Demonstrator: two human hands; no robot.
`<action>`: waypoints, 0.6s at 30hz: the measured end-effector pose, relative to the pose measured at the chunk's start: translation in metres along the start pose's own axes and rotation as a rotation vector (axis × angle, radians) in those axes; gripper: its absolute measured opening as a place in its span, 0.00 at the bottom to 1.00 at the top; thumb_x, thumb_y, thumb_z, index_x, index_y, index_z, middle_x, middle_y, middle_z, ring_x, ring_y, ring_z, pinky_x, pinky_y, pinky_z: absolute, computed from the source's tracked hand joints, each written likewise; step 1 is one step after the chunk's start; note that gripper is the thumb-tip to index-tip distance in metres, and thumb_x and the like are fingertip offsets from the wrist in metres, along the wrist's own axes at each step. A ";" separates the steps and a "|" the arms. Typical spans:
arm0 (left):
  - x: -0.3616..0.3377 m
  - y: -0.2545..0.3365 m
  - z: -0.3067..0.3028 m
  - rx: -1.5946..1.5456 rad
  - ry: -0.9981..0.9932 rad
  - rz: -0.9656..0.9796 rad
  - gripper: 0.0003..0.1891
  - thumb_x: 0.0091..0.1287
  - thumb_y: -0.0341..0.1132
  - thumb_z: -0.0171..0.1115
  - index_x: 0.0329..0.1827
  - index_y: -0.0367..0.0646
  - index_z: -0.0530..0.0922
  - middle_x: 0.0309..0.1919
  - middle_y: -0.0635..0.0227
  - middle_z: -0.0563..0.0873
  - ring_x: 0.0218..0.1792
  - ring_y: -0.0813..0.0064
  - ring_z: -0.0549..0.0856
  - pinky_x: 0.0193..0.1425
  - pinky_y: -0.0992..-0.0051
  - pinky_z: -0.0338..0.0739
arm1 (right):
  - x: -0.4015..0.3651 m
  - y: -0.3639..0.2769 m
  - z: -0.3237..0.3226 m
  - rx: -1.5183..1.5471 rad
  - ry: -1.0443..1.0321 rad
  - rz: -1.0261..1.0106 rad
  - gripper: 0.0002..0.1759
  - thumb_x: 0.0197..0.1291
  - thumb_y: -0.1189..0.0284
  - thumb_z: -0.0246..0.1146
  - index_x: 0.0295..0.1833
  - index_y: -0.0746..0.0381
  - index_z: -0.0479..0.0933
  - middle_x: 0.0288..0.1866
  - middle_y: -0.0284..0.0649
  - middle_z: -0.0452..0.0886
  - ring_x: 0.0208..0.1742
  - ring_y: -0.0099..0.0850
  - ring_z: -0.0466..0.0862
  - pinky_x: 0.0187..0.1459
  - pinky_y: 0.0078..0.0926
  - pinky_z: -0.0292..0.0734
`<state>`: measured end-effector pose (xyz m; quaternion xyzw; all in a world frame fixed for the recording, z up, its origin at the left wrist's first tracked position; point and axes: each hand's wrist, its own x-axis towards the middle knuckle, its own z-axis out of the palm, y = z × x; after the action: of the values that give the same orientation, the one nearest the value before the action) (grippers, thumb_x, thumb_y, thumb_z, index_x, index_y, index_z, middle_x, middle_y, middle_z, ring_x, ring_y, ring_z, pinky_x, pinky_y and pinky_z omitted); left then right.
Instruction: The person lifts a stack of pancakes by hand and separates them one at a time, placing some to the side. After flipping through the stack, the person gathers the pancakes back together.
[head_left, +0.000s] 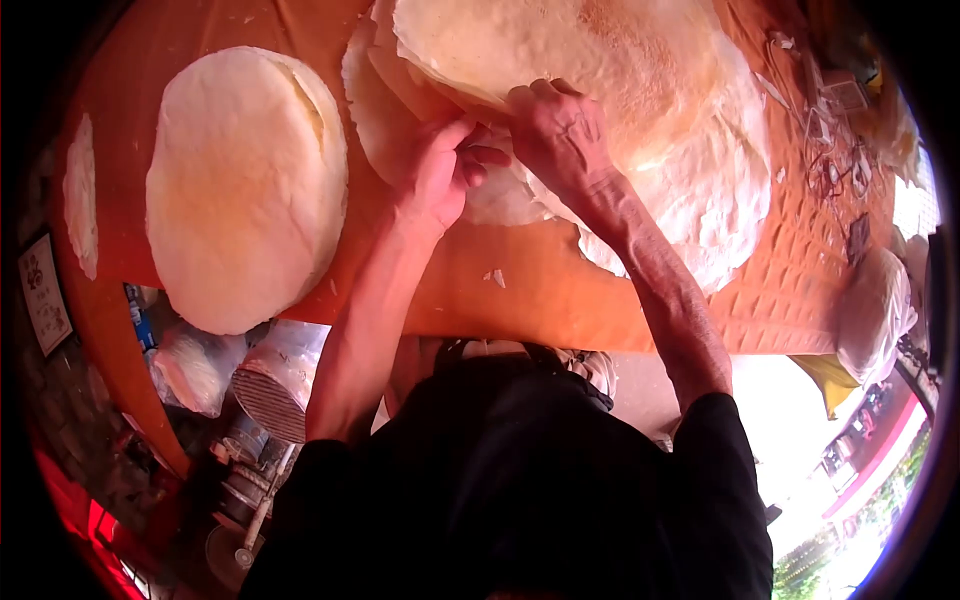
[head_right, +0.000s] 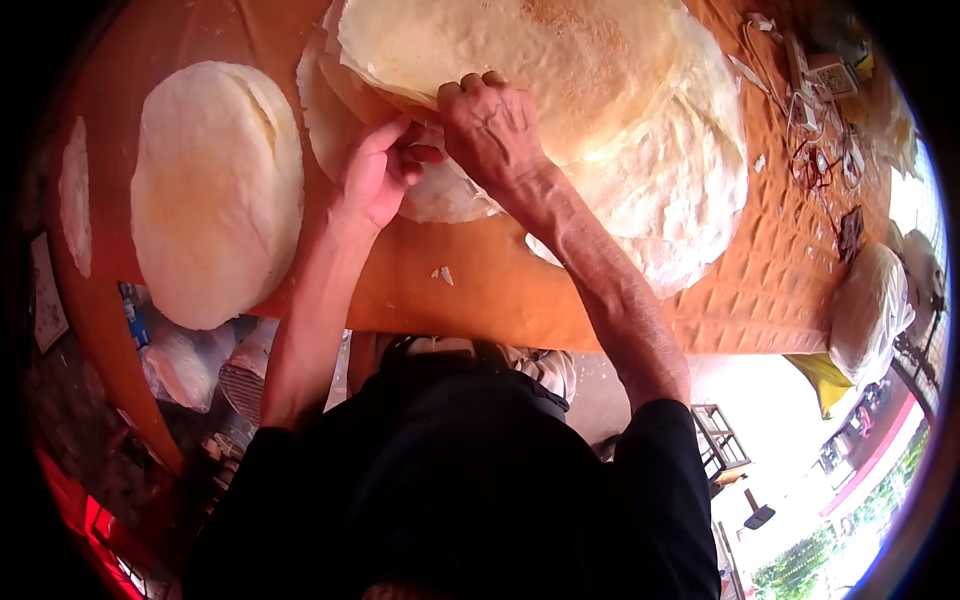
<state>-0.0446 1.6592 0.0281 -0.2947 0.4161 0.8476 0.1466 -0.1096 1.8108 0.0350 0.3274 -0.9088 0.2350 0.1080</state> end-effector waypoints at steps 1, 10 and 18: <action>0.000 0.000 -0.002 0.006 -0.018 -0.027 0.10 0.73 0.35 0.49 0.45 0.40 0.77 0.36 0.65 0.85 0.27 0.69 0.85 0.23 0.81 0.70 | 0.000 0.003 0.005 0.004 -0.025 0.040 0.03 0.51 0.74 0.60 0.30 0.61 0.79 0.26 0.45 0.80 0.29 0.43 0.83 0.31 0.40 0.78; 0.008 0.006 -0.010 -0.355 -0.020 -0.061 0.13 0.71 0.37 0.46 0.44 0.38 0.75 0.36 0.60 0.84 0.29 0.63 0.83 0.22 0.77 0.68 | 0.000 -0.015 -0.020 0.254 -0.052 -0.016 0.34 0.55 0.53 0.66 0.59 0.66 0.73 0.41 0.54 0.83 0.46 0.48 0.83 0.53 0.45 0.75; 0.011 0.018 -0.002 -0.385 -0.221 -0.017 0.10 0.68 0.36 0.52 0.40 0.36 0.72 0.39 0.52 0.84 0.30 0.57 0.83 0.21 0.76 0.67 | -0.048 0.041 -0.005 -0.139 0.112 -0.005 0.31 0.41 0.69 0.71 0.57 0.58 0.76 0.52 0.39 0.78 0.55 0.42 0.76 0.56 0.42 0.71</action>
<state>-0.0615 1.6467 0.0315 -0.2260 0.2253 0.9374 0.1396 -0.0995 1.8671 0.0076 0.3077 -0.9147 0.1889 0.1815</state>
